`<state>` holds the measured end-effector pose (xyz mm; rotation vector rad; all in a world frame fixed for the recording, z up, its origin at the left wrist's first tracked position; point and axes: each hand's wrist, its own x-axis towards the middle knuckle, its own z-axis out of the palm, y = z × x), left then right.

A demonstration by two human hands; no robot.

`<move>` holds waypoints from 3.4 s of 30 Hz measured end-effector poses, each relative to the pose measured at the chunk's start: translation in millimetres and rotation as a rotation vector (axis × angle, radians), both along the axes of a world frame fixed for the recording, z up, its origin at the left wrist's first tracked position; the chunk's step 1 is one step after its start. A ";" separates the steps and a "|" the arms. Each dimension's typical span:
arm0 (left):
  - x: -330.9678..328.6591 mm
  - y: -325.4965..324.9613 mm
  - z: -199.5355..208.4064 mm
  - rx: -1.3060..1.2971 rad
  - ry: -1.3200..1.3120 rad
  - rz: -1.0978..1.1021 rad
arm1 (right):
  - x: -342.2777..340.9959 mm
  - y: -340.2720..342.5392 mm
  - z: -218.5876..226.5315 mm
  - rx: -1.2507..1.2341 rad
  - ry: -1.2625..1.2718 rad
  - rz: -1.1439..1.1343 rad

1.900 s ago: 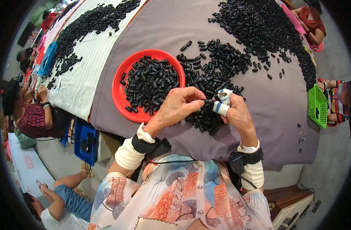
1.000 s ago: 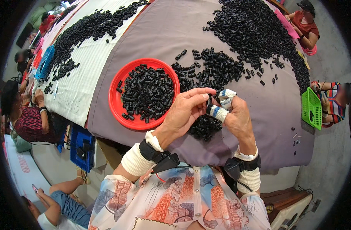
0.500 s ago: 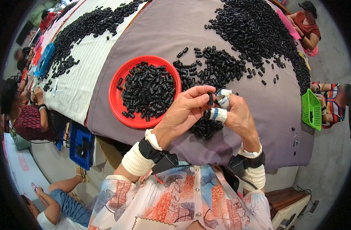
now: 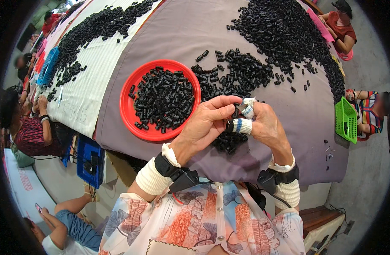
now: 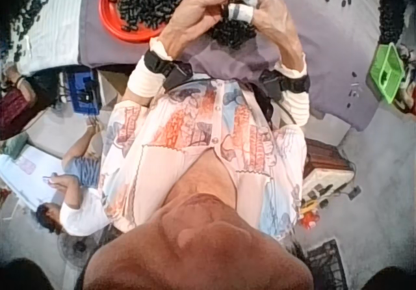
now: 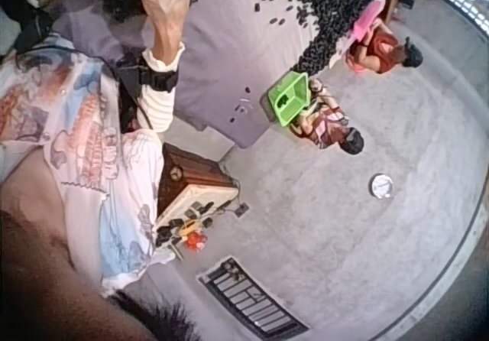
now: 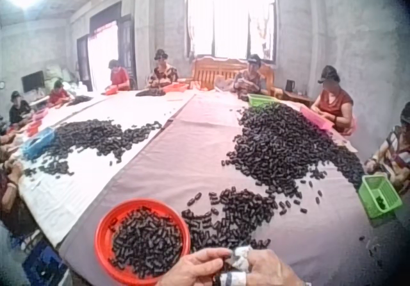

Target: Assembling small black tubes into a white fabric strip manually.

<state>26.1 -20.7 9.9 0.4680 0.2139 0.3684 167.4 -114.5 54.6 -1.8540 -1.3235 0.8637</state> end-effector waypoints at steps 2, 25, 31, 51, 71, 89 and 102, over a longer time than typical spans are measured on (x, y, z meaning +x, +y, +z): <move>0.4 -0.2 -0.2 -0.006 -0.001 -0.005 | 1.0 -0.4 -3.7 0.008 -0.030 0.006; 2.5 -5.6 -4.4 0.015 0.097 0.030 | -1.1 -1.6 -15.3 0.050 0.035 0.074; 2.9 -5.0 -0.5 -0.038 0.058 0.017 | -1.6 -1.5 -6.1 0.045 0.114 0.030; 0.9 -8.5 -1.0 0.006 0.088 0.028 | -2.5 -2.0 -9.2 0.026 0.054 0.043; 3.1 -10.2 -4.8 -0.099 0.072 0.040 | -3.1 -2.6 -14.3 0.023 0.103 -0.035; 2.9 -7.6 -9.0 -0.008 0.112 0.040 | -4.9 -1.9 -10.2 -0.020 0.187 -0.095; 1.2 -9.3 -2.0 0.017 0.101 0.066 | -2.3 -0.9 -13.4 -0.031 0.039 -0.002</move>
